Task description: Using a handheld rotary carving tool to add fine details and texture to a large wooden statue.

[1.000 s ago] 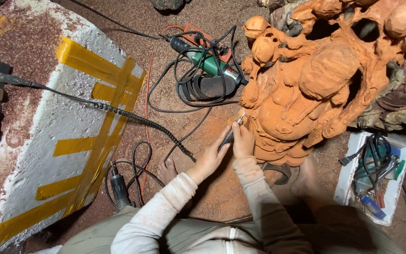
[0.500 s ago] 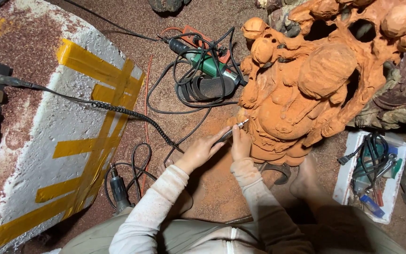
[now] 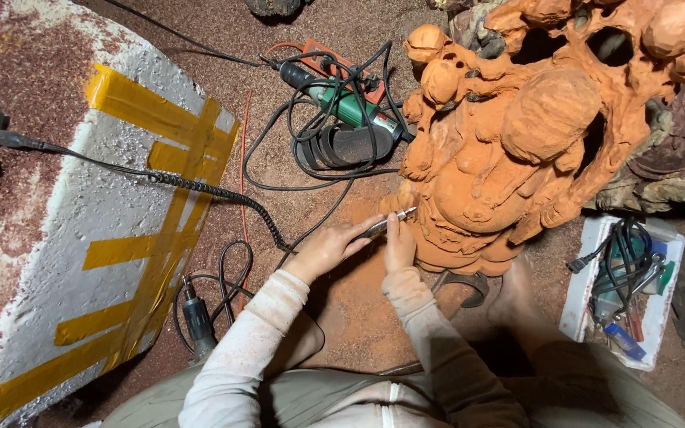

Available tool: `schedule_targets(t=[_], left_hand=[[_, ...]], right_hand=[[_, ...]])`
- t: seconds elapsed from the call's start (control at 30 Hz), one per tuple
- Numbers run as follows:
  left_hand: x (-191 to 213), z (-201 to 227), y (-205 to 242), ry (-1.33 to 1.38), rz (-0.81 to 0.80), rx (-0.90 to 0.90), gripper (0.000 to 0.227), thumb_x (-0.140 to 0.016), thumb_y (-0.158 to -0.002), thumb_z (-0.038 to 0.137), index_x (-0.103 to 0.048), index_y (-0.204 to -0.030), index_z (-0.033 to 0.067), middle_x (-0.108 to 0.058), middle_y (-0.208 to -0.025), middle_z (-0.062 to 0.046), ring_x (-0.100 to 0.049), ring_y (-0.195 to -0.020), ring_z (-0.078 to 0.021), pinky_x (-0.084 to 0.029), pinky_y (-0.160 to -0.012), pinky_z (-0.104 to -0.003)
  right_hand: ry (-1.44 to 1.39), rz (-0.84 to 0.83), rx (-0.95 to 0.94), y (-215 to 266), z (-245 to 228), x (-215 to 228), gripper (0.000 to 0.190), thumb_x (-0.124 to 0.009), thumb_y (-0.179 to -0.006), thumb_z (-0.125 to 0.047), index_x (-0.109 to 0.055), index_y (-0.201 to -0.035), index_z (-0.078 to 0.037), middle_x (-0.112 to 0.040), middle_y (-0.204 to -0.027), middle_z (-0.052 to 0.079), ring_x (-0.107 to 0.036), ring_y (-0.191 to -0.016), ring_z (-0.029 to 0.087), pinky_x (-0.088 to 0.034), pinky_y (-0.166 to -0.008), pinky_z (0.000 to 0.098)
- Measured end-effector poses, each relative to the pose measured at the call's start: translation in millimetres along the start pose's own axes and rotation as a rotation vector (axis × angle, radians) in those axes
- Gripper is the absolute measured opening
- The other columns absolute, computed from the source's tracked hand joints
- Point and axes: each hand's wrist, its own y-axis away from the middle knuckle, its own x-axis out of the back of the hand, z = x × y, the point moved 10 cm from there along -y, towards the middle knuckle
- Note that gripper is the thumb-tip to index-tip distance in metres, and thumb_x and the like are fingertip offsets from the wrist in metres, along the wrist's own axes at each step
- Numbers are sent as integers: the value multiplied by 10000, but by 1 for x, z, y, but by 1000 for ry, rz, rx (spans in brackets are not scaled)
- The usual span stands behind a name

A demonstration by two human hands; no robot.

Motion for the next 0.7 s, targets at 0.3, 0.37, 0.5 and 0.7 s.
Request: schedule_targets(t=[0.3,0.37,0.5,0.7], left_hand=[[-25,-15,-7,-46,-1,47,501,-434,-1040,445,-354,-1534,446,-698,-905,-165,-707,-852,-430,-585,-739,-537],[-20,-9,-3,-37,-19,67,501,-421,-1039,456,-347,-1534,454,-702,-929,-151,-712,-865,-417,-588,-745,-524],[-21,-4,1,-14,-44,113,505,-413,-1031,460,-349,-1532,459,-711,-1001,-166,-715,-896,-432,-588,-783,-522],[-36,1,9,31,6,125,519,-435,-1037,421,-337,-1547,418,-713,-962,-192,-716,-908,-426,-589,-771,-529]], right_hand=[[-32,16,-3,-6,7,7,539,-502,-1052,-531,-694,-1074,-27,-720,-1068,221,-685,-1068,368,-568,-888,483],[-51,7,-10,-4,12,6,544,-508,-1053,-526,-696,-1106,-18,-718,-1092,219,-678,-1088,359,-572,-904,459],[-21,-13,-56,-3,26,7,567,-510,-1037,-575,-713,-1092,-49,-728,-1086,195,-698,-1049,354,-577,-898,462],[32,-50,-84,1,33,13,579,-507,-1026,-601,-717,-1069,-63,-727,-1075,188,-698,-1060,351,-562,-913,464]])
